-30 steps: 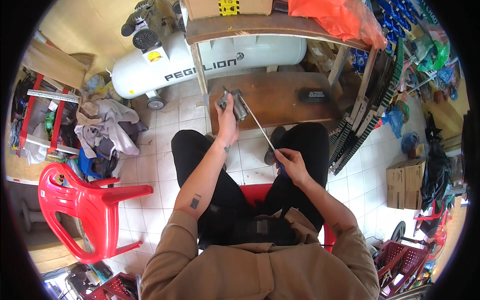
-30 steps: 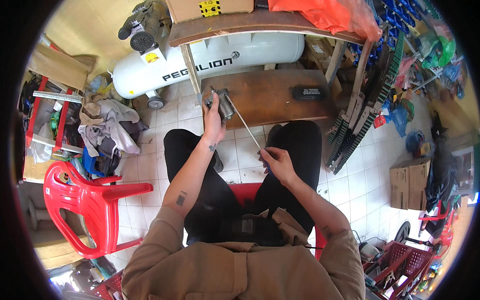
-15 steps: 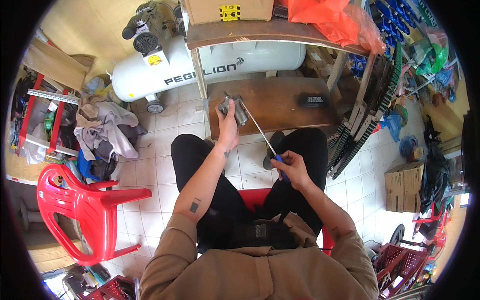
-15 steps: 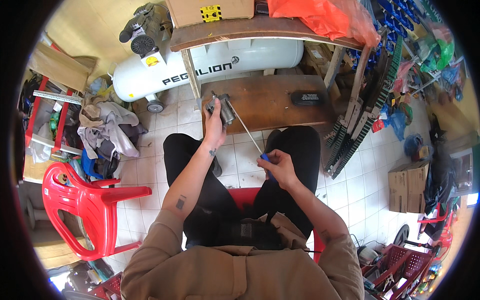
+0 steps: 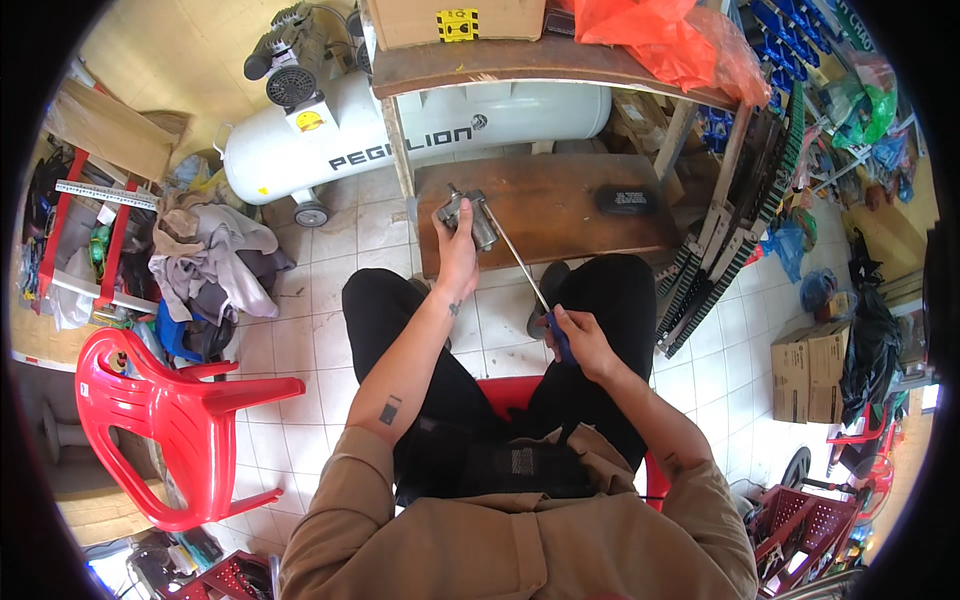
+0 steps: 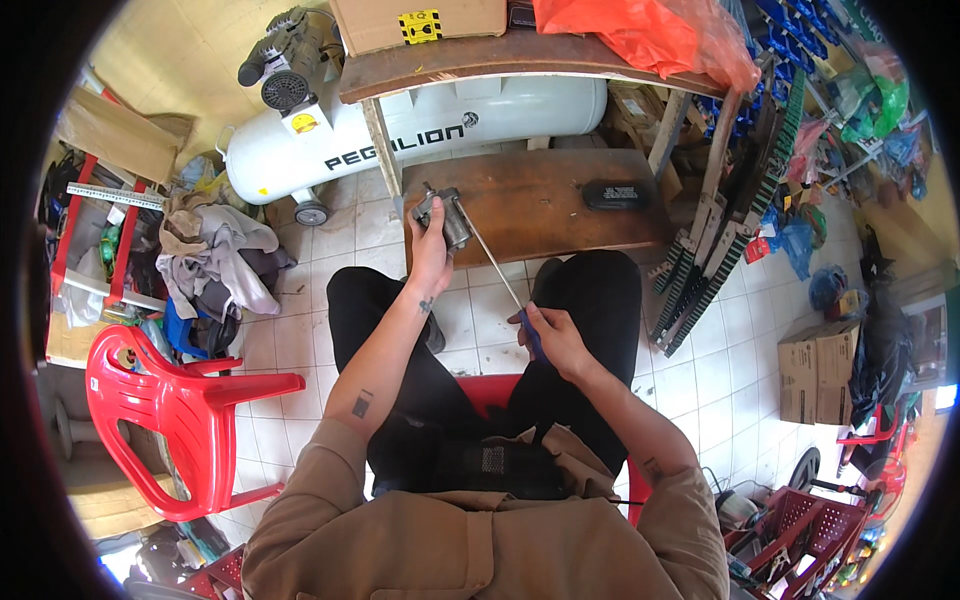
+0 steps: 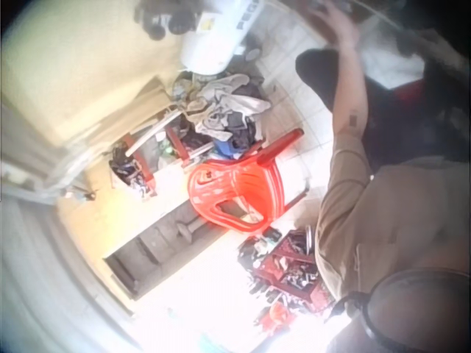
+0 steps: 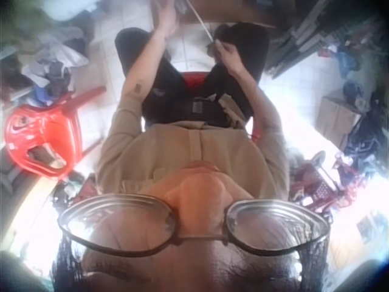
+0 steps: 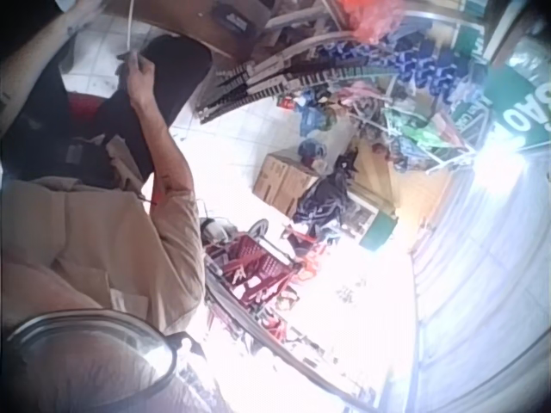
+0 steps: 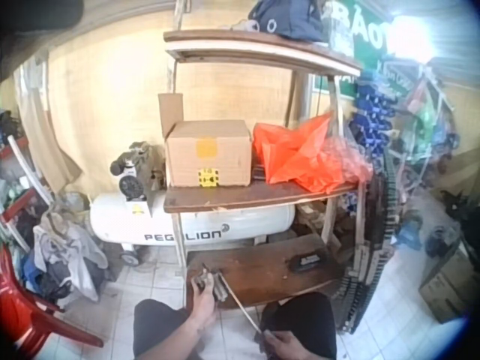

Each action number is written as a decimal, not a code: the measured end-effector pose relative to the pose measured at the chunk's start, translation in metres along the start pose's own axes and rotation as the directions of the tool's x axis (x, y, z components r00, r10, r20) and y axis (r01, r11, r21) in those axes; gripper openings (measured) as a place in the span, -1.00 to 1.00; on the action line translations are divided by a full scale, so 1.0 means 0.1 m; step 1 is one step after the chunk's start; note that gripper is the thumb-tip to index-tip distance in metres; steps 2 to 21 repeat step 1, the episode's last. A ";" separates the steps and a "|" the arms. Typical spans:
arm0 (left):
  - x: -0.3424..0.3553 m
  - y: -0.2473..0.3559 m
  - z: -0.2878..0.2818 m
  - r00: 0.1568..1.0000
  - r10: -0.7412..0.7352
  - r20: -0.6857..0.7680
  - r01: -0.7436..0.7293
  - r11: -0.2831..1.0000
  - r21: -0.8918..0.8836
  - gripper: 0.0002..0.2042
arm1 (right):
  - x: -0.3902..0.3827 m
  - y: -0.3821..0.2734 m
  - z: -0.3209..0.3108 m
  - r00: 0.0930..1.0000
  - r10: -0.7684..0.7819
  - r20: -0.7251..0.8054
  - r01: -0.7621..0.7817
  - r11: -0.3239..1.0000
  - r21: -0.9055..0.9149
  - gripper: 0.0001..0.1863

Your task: The person holds a cylindrical metal motor component and uses a screwdriver to loosen a screw on its side.

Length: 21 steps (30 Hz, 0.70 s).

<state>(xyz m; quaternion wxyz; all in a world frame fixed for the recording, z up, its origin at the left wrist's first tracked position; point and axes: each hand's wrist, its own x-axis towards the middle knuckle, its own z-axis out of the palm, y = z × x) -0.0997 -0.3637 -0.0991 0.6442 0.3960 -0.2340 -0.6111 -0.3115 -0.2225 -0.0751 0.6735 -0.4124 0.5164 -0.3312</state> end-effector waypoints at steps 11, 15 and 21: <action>-0.01 -0.01 0.00 1.000 -0.008 0.003 0.008 1.000 0.006 -0.56 | -0.02 0.02 0.00 1.000 0.004 -0.002 -0.004 1.000 0.002 -0.54; -0.01 -0.01 0.00 1.000 -0.008 0.003 0.008 1.000 0.006 -0.56 | -0.02 0.02 0.00 1.000 0.004 -0.002 -0.004 1.000 0.002 -0.54; -0.01 -0.01 0.00 1.000 -0.008 0.003 0.008 1.000 0.006 -0.56 | -0.02 0.02 0.00 1.000 0.004 -0.002 -0.004 1.000 0.002 -0.54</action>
